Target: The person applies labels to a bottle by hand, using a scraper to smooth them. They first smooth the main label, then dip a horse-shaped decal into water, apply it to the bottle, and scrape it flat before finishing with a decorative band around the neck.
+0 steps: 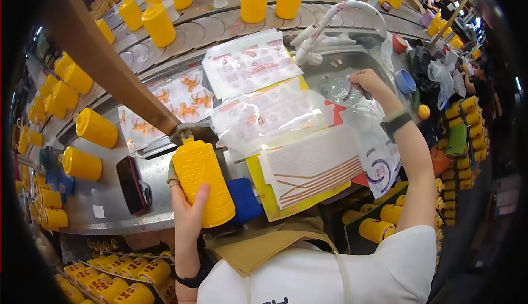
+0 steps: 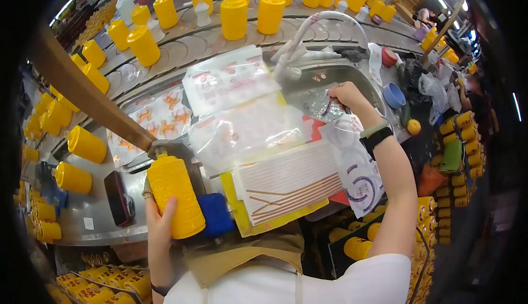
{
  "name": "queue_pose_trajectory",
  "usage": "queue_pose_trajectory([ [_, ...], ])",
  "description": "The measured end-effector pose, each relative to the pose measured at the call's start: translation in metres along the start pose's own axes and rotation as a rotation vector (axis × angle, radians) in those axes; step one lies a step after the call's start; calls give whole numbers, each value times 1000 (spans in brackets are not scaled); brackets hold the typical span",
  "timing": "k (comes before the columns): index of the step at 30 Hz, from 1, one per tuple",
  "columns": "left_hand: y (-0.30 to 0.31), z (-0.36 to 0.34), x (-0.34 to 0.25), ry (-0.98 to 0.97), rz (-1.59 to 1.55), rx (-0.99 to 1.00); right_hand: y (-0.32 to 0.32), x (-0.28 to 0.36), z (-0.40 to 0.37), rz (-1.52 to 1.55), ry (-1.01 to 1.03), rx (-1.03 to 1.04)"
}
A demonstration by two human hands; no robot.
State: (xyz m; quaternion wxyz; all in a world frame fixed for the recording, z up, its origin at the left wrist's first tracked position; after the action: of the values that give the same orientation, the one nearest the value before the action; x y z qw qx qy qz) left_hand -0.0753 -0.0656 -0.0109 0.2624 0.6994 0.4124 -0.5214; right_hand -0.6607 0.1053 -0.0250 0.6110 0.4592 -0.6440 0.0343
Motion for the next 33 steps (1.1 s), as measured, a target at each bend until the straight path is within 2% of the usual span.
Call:
queue_pose_trajectory([
  [3, -3, -2, -5, -19, 23, -22, -8, 10, -13, -87, 6, 50],
  [5, -5, -3, -6, 29, -35, -1, -19, 26, -26, -797, 223, 45],
  [6, -6, 0, -5, 30, -34, 48, -18, 27, -25, -976, 217, 24],
  [7, -3, 1, -6, 32, -24, 12, -28, 65, -57, -1008, 252, -84],
  [8, -6, 1, -9, 8, -13, 30, -31, 65, -52, -1218, 265, -148],
  [10, -5, 0, -11, -6, 3, 10, -50, 83, -74, -1414, 273, -62],
  [14, -4, 1, -19, -73, -41, 90, -72, 105, -97, -1476, 293, 86],
  [16, -3, 1, -18, -70, -39, 121, -90, 110, -108, -1226, 333, 407],
  [17, -2, 1, -18, -67, -41, 117, -95, 119, -117, -1228, 336, 412],
  [19, -1, 2, -20, -60, -85, 148, -125, 128, -147, -362, 63, 651],
  [20, 1, 3, -18, -45, -104, 149, -136, 130, -155, -364, 62, 654],
  [22, 3, 4, -18, -38, -98, 147, -162, 136, -172, -31, -19, 695],
  [25, -2, 1, -24, -53, -17, 101, -193, 150, -199, 222, -119, 672],
  [27, -3, 0, -31, -78, 64, 47, -206, 160, -209, 236, -92, 697],
  [29, -3, -5, -59, -538, 373, -81, -218, 171, -218, 257, -60, 736],
  [32, -26, -3, -90, -609, 381, 23, -229, 196, -229, 292, 145, 809],
  [33, -34, -2, -96, -664, 409, 85, -231, 201, -232, 291, 148, 814],
])
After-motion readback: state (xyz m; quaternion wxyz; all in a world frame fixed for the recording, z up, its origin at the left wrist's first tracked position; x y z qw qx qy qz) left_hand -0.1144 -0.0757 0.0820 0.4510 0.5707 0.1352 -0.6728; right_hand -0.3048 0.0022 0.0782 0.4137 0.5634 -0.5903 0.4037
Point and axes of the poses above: each hand's wrist, its own z-axis towards the middle knuckle, its own y-axis out of the back of the hand, x = y × z, the point moved 5 cm from there along z, towards the middle knuckle, and after that the axes turned 8 degrees about y, right-handed, at the moved point
